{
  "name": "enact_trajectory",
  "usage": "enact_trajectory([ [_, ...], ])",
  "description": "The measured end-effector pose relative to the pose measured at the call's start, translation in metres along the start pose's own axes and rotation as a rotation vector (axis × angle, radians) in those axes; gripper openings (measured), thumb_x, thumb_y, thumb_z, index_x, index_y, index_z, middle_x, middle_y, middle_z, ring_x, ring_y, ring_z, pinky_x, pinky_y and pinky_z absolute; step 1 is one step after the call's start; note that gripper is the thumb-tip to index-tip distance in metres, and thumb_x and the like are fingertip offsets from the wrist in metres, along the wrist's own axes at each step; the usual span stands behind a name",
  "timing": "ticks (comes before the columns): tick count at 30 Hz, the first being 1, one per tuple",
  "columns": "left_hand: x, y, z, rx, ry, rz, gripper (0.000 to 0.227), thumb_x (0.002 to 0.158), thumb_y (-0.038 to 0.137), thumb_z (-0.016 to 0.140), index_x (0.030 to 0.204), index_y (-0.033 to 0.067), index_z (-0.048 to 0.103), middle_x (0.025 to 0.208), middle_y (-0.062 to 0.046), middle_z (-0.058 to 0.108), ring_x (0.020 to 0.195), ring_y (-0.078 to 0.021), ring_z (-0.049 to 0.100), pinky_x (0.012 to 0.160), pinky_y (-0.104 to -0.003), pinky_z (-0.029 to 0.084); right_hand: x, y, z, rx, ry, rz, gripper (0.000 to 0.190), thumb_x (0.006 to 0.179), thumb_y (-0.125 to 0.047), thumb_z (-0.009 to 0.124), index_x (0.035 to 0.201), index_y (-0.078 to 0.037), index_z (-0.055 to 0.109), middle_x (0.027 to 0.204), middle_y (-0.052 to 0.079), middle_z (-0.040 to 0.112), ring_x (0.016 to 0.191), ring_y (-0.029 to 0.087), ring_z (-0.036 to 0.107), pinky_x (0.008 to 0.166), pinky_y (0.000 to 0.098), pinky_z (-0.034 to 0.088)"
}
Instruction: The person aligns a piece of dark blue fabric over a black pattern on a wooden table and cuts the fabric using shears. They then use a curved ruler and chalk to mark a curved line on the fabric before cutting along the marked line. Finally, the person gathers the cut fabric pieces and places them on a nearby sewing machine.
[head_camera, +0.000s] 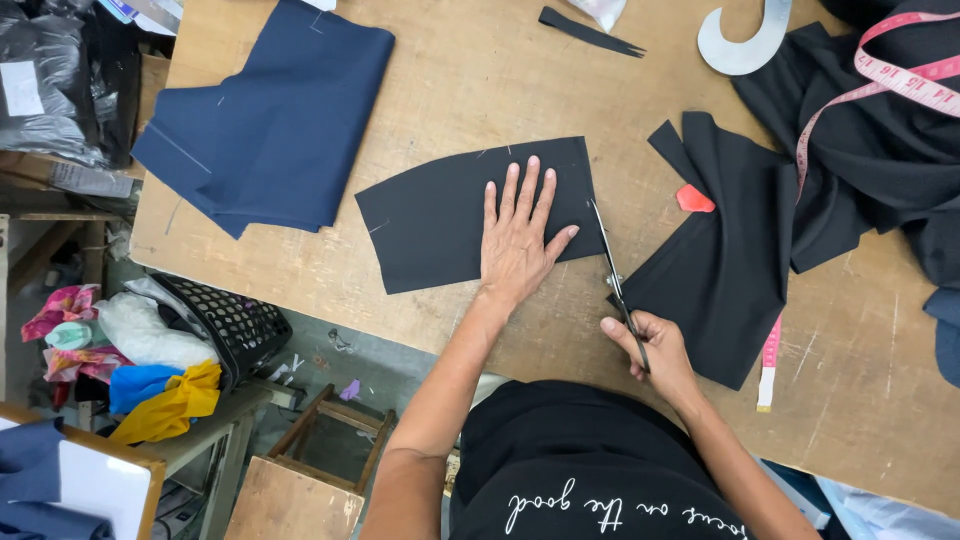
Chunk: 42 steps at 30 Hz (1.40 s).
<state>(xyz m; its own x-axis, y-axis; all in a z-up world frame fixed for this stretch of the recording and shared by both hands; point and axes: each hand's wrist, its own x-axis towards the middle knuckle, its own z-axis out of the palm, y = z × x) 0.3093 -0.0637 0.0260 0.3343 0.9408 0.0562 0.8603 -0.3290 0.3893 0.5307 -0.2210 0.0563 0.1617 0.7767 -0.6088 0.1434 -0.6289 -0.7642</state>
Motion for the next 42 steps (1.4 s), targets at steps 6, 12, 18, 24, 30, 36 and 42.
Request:
enact_trajectory([
  [6,0.001,0.001,-0.002,0.004,-0.021,-0.007,0.083,0.112,0.068,0.044,0.177,0.0209,0.023,0.186,-0.01,0.009,0.171,-0.034,0.003,0.137,-0.06,-0.002,0.001,-0.011,0.001,-0.054,0.015,0.018,0.05,0.091,-0.029,0.089,0.06,-0.003,0.059,0.038,0.016,0.051,0.031,0.018,0.052,0.032,0.0225,0.038],
  [12,0.001,0.001,-0.003,0.016,-0.031,-0.004,0.083,0.112,0.068,0.043,0.177,0.0213,0.022,0.186,-0.01,0.008,0.171,-0.034,0.002,0.137,-0.06,-0.002,0.0,-0.011,-0.001,-0.079,0.0,0.027,0.049,0.088,-0.025,0.09,0.059,-0.002,0.057,0.036,0.016,0.049,0.029,0.018,0.05,0.031,0.0224,0.037],
  [18,-0.003,-0.001,-0.011,0.079,0.055,0.074,0.085,0.109,0.066,0.051,0.175,0.0172,0.028,0.183,-0.011,0.019,0.17,-0.0356,0.018,0.138,-0.06,0.015,-0.01,-0.013,-0.006,-0.152,-0.042,0.051,0.052,0.089,-0.03,0.087,0.062,-0.008,0.049,0.038,0.011,0.046,0.031,0.017,0.046,0.035,0.0274,0.033],
  [24,-0.015,0.0,-0.001,0.086,0.01,0.103,0.085,0.109,0.067,0.048,0.175,0.0193,0.026,0.184,-0.009,0.018,0.171,-0.0339,0.017,0.139,-0.059,0.012,-0.015,0.015,-0.005,-0.132,-0.001,0.122,0.053,0.088,-0.03,0.089,0.062,-0.009,0.047,0.04,0.009,0.042,0.028,0.019,0.046,0.032,0.0279,0.032],
  [30,-0.015,0.004,0.0,0.024,0.002,0.078,0.082,0.11,0.066,0.048,0.175,0.0223,0.029,0.184,-0.008,0.018,0.171,-0.0334,0.015,0.138,-0.059,0.007,-0.009,0.02,-0.003,-0.065,0.029,0.102,0.049,0.092,-0.033,0.088,0.062,-0.005,0.061,0.035,0.017,0.052,0.028,0.02,0.051,0.031,0.0244,0.034],
  [36,-0.015,0.004,-0.001,0.039,-0.019,0.065,0.078,0.112,0.067,0.041,0.176,0.0246,0.026,0.185,-0.007,0.015,0.171,-0.0322,0.009,0.138,-0.059,0.002,0.002,0.014,0.001,-0.047,0.017,0.059,0.053,0.094,-0.038,0.087,0.061,-0.005,0.061,0.036,0.016,0.053,0.029,0.018,0.052,0.031,0.0223,0.036],
  [42,-0.015,0.003,-0.002,0.035,-0.023,0.075,0.078,0.112,0.067,0.041,0.176,0.0261,0.024,0.185,-0.007,0.013,0.171,-0.0329,0.008,0.138,-0.059,0.001,0.004,0.009,0.004,-0.039,0.019,0.038,0.051,0.093,-0.035,0.087,0.061,-0.004,0.061,0.036,0.017,0.052,0.028,0.018,0.051,0.031,0.0216,0.036],
])
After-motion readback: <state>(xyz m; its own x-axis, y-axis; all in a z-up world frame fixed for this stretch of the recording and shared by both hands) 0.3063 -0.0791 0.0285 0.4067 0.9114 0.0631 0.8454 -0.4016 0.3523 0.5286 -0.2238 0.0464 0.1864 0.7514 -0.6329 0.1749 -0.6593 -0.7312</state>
